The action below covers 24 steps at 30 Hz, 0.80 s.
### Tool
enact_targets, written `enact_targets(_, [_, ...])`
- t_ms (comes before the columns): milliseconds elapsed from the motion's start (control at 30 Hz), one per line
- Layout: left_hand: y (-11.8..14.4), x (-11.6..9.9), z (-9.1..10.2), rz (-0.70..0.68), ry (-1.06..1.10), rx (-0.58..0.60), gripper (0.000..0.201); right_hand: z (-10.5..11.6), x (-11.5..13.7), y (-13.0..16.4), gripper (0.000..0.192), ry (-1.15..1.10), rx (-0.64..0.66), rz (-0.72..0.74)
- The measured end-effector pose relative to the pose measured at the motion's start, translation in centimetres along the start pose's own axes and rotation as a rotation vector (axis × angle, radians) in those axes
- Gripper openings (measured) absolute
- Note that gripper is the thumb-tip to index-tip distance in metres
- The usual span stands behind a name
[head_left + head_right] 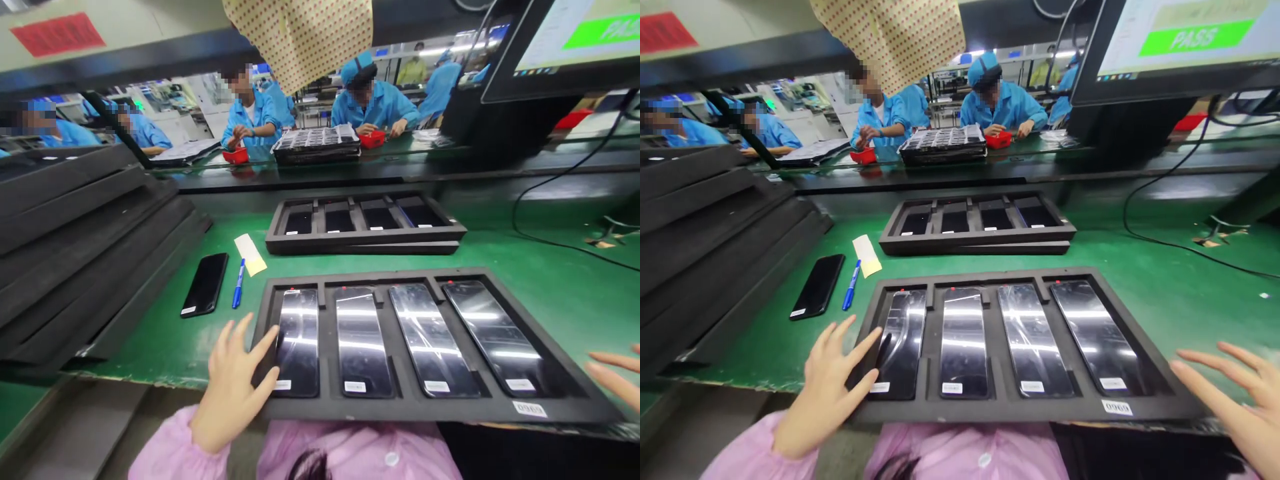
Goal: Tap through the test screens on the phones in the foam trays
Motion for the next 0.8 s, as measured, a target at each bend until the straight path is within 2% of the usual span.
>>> enact_targets(100, [-3.8,-1.9,0.5,-0.471,-0.026,0.146,0.042,-1.7,1.2,-2.5,0.063,0.007,0.186,0.047])
enact_targets(133, [-5.1,-2.4,0.4,-0.578,-0.026,0.165,0.041,-2.5,2.0,-3.5,0.064,0.068,0.259,0.026])
enact_targets(167, [-6.4,-2.9,0.1,-0.634,-0.04,0.164,0.039,-3.1,2.9,-4.4,0.066,0.113,0.267,0.003])
enact_targets(300, [-9.7,-4.0,-1.5,-0.676,-0.085,0.14,0.026,-4.7,7.0,-6.2,0.061,0.351,0.317,-0.06])
enact_targets(433, [-10.1,-4.0,-2.1,-0.662,-0.08,0.105,0.023,-4.8,9.5,-5.4,0.056,0.438,0.251,-0.129])
enact_targets(633, [-9.5,-3.7,-2.1,-0.724,-0.05,0.107,0.022,-4.9,10.1,-4.5,0.054,0.446,0.203,-0.197])
enact_targets(800, [-9.6,-3.6,-2.4,-0.727,-0.033,0.135,0.021,-5.4,9.6,-4.7,0.055,0.401,0.187,-0.164])
Point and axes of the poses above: each hand's wrist, its own y-axis away from the middle knuckle, its own z-axis out of the back of the hand, x = y × z, the point moved 2 cm from there along -y, towards the middle knuckle, and after that the axes turned 11 degrees about -y, right-handed, at the moved point
